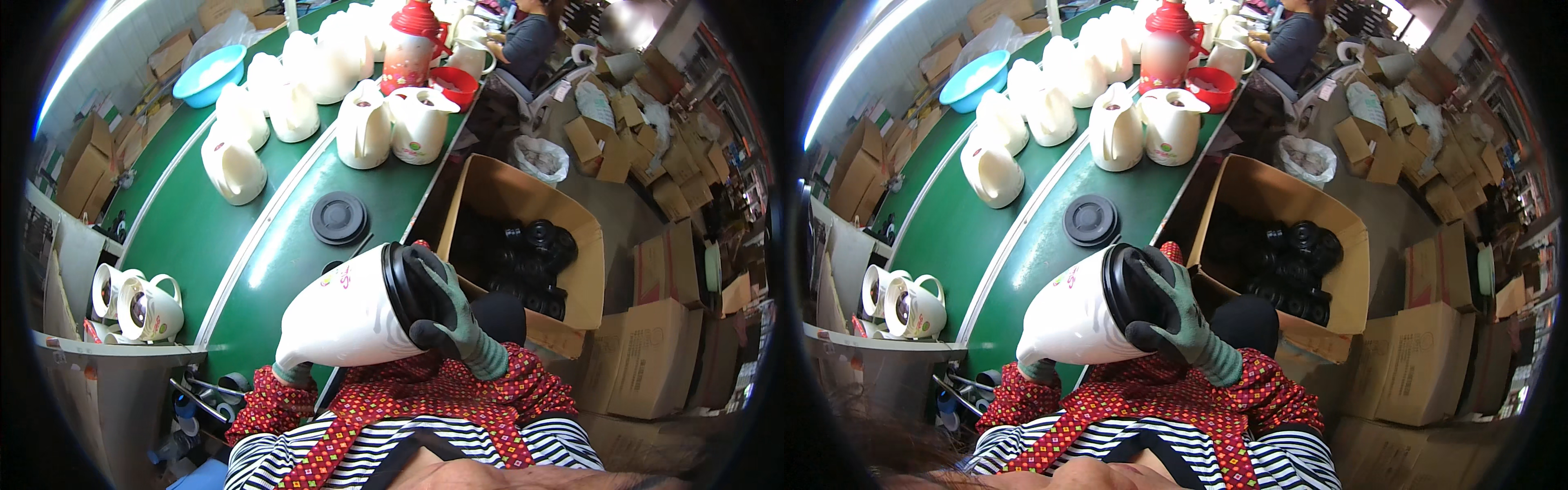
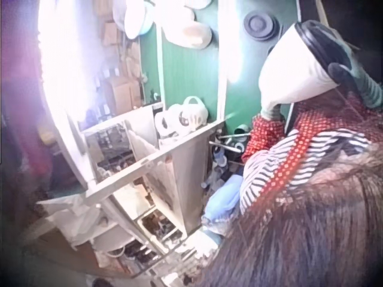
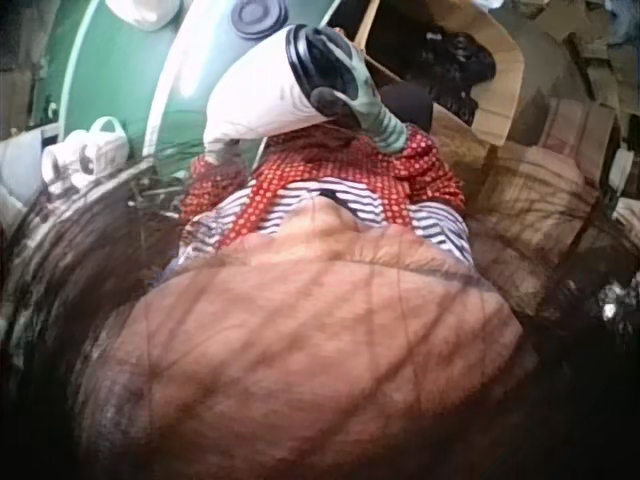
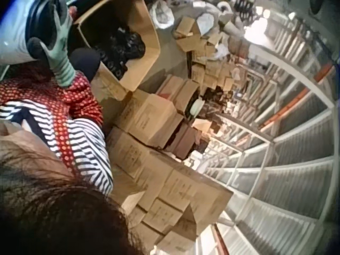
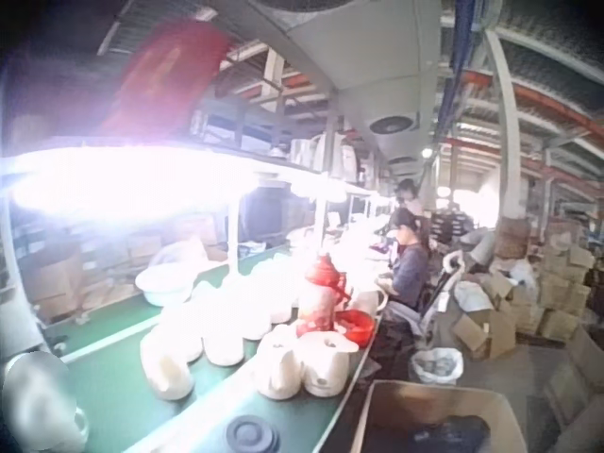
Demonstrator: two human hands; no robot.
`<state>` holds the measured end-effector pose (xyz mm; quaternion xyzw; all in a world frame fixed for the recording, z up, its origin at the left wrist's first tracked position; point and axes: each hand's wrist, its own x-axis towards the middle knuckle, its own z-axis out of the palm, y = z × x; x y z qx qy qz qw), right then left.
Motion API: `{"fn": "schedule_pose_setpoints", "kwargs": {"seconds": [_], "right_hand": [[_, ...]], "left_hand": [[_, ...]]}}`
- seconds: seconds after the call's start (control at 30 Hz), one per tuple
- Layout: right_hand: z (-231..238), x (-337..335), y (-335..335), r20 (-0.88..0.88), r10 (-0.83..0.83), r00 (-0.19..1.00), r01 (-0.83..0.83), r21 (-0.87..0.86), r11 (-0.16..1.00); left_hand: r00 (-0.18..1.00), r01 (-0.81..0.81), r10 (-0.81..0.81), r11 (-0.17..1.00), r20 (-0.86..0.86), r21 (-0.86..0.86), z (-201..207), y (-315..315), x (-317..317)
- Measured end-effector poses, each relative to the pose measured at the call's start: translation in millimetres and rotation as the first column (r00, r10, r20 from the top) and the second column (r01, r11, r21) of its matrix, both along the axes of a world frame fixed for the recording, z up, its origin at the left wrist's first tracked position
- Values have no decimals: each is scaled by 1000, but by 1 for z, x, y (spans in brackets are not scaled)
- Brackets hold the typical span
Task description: The person assembles white plastic kettles on a green conveyor belt. They pick up each kettle, insert a black base component, and place a black lid on top. Completed kettles are set aside on the belt.
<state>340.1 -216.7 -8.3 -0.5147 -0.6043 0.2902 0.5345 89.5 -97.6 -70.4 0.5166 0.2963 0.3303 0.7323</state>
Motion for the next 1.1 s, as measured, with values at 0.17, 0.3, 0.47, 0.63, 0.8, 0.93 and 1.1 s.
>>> {"fn": "schedule_pose_setpoints", "kwargs": {"seconds": [0.17,0.3,0.47,0.63,0.8,0.93,1.1], "right_hand": [[-17,3,-7,-680,-16,733,-71,-100,992],[-8,30,-8,-917,-111,383,-475,-299,828],[6,34,-37,-146,147,978,-131,110,985],[-19,15,-30,-700,74,710,-37,67,997],[-25,26,-34,-921,-18,390,-223,-113,968],[14,14,-47,-432,182,883,-37,321,946],[34,42,-47,181,47,982,-103,313,944]], "left_hand": [[926,-201,343,802,-157,563,24,2,8],[895,-104,446,247,-18,963,71,5,7],[972,-207,206,978,113,3,65,2,9],[951,-258,258,966,172,-21,56,4,20],[950,48,294,186,-102,981,125,5,30],[985,-112,121,991,127,-72,68,3,25],[997,-27,30,999,66,-45,61,-11,37]]}}
